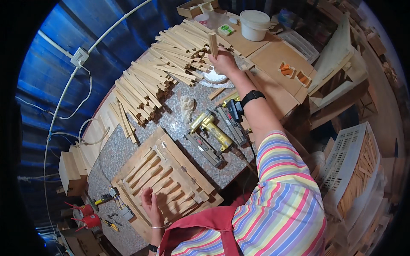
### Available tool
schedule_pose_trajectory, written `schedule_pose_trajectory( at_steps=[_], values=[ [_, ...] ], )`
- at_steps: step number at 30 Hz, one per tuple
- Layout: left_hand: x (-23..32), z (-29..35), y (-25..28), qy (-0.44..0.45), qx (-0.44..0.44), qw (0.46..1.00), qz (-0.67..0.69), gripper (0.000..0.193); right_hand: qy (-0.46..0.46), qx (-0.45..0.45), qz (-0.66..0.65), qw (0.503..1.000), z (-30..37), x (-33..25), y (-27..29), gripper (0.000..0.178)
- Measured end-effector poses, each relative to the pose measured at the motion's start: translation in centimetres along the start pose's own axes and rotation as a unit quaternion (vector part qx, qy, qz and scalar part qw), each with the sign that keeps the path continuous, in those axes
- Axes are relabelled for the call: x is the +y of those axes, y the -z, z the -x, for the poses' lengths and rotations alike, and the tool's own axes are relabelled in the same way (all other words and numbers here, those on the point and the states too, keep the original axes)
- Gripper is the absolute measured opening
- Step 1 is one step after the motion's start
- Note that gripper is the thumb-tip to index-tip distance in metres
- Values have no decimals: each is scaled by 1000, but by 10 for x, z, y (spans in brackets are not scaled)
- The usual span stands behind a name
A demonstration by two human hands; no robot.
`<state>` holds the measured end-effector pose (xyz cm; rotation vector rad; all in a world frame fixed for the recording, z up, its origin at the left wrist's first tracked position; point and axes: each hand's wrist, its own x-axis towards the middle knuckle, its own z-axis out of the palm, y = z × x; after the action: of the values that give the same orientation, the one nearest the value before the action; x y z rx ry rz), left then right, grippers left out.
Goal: Assembling a wooden slatted furniture component using a nail gun and manual adjustment.
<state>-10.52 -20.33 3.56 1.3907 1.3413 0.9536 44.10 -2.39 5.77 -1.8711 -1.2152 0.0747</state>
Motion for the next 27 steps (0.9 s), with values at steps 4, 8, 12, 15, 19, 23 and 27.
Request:
schedule_pose_trajectory(
  at_steps=[4,8,12,15,19,23,27],
  values=[
    [5,3,1,18,3,1000,-20,32,37,45,-18,998,-9,-20,8,33],
    [19,-6,-5,1,13,999,-37,33,-45,130,-667,732,5,-99,21,29],
    [45,-7,-13,15,25,999,-28,32,-109,-3,-993,37,-26,-74,-34,15],
    [54,-5,-21,7,-3,1000,-28,32,-101,56,-992,-60,-30,-12,-65,12],
    [40,-16,-7,9,-7,1000,-11,29,-209,-96,-973,-9,14,-58,-71,20],
    [74,-67,-42,80,-197,959,187,42,-148,-373,-647,648,143,-176,-43,32],
    [96,-75,-40,49,-332,928,163,33,-115,-515,-454,718,215,-224,-38,36]
  ],
)
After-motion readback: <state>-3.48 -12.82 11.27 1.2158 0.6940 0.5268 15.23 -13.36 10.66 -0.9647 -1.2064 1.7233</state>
